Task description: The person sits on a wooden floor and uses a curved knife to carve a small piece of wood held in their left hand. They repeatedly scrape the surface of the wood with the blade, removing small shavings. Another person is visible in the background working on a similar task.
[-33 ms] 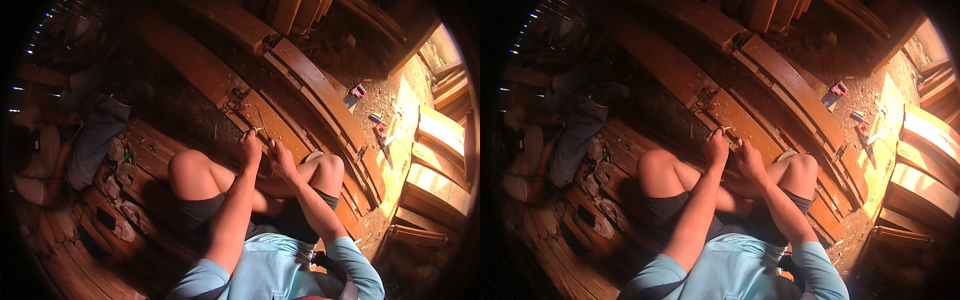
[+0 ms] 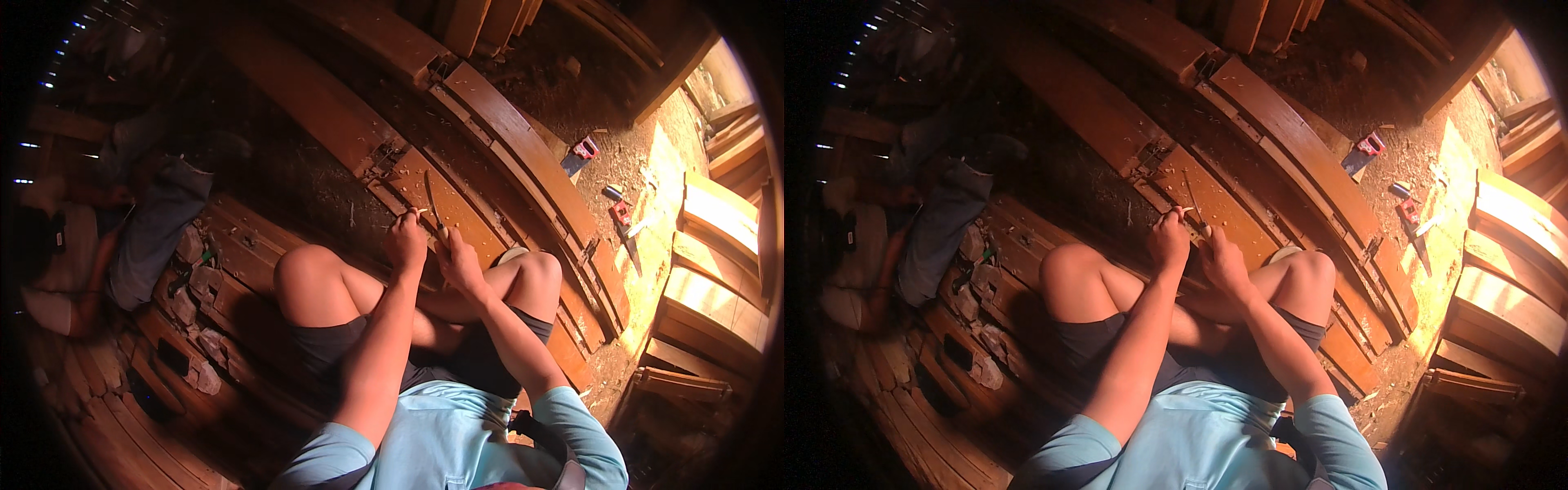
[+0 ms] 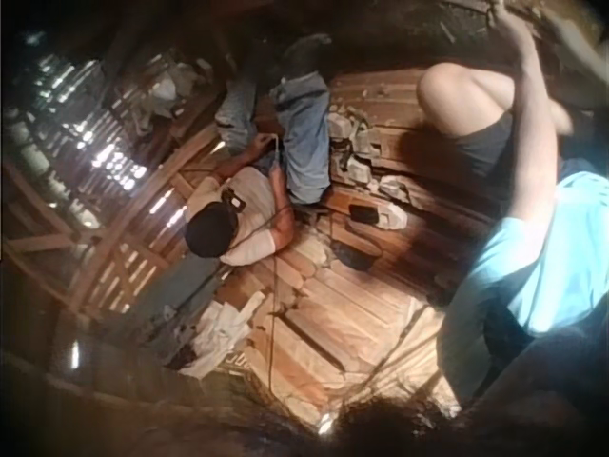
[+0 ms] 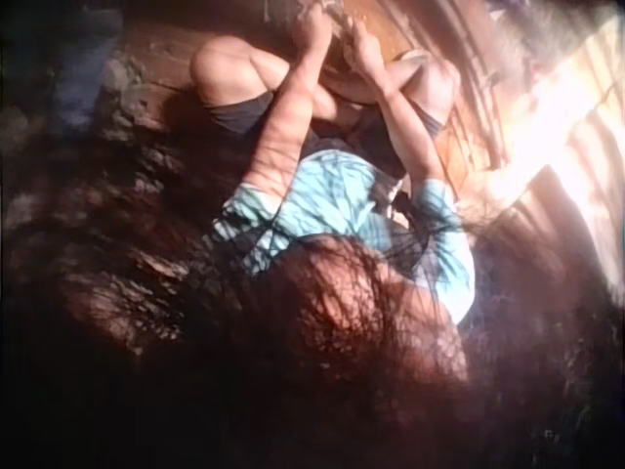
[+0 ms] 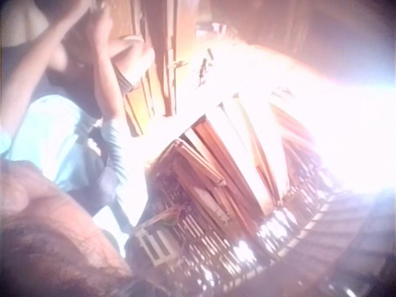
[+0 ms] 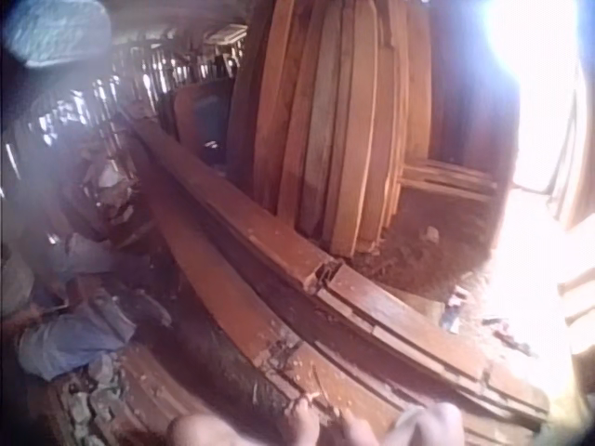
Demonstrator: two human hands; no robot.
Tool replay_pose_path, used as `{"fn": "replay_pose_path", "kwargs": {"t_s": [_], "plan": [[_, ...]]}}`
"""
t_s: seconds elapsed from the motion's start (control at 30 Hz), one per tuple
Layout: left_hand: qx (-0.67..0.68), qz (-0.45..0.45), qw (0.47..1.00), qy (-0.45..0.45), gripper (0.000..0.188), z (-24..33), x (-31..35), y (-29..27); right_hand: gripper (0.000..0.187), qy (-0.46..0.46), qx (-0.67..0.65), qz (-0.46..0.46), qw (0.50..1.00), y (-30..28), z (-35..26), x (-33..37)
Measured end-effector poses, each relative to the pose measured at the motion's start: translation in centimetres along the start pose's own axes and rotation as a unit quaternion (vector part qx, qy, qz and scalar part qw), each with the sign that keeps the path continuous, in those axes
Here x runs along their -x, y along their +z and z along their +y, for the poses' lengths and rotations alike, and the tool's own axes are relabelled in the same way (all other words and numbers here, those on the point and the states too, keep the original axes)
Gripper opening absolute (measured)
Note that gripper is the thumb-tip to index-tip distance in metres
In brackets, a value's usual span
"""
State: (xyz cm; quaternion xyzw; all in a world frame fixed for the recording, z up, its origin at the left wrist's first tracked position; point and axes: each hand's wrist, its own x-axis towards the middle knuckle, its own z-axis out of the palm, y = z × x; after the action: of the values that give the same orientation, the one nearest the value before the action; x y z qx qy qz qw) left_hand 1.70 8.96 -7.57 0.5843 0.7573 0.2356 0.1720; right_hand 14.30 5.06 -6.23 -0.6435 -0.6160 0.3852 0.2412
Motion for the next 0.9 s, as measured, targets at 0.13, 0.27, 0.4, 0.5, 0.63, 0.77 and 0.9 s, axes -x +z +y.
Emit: {"fn": "replay_pose_path", "kwargs": {"t_s": [0.13, 0.27, 0.4, 0.5, 0.63, 0.77, 0.9], "plan": [[-0.010, -0.016, 1.000, -0.010, 0.016, 0.8, 0.2, -0.8, 0.027, 0.016, 0.049, -0.025, 0.998, -0.2, 0.0, 0.2], [0.000, -0.022, 1.000, -0.011, 0.017, 1.0, 0.2, -0.8, 0.027, -0.055, -0.048, 0.079, 0.994, -1.0, -1.4, 0.3], [-0.001, -0.006, 1.000, 0.002, 0.017, 1.0, 0.0, -0.7, 0.026, 0.020, 0.029, -0.010, 0.999, -1.0, -0.3, 0.2], [-0.010, -0.017, 1.000, -0.006, 0.017, 1.2, 0.2, -0.9, 0.026, 0.033, 0.044, -0.030, 0.998, -1.1, -0.1, 0.2], [-0.027, -0.037, 0.999, -0.024, 0.016, 1.5, 0.2, -0.5, 0.026, -0.054, -0.033, 0.083, 0.995, -0.9, -1.3, 0.2], [-0.025, -0.025, 0.999, -0.011, 0.018, 0.9, 0.3, 0.0, 0.025, 0.031, 0.101, -0.064, 0.992, -0.4, -0.1, -0.1], [-0.038, -0.087, 0.995, -0.029, 0.017, 1.9, 0.4, -1.5, 0.025, -0.043, -0.010, 0.106, 0.993, -1.2, -1.4, 0.2]]}}
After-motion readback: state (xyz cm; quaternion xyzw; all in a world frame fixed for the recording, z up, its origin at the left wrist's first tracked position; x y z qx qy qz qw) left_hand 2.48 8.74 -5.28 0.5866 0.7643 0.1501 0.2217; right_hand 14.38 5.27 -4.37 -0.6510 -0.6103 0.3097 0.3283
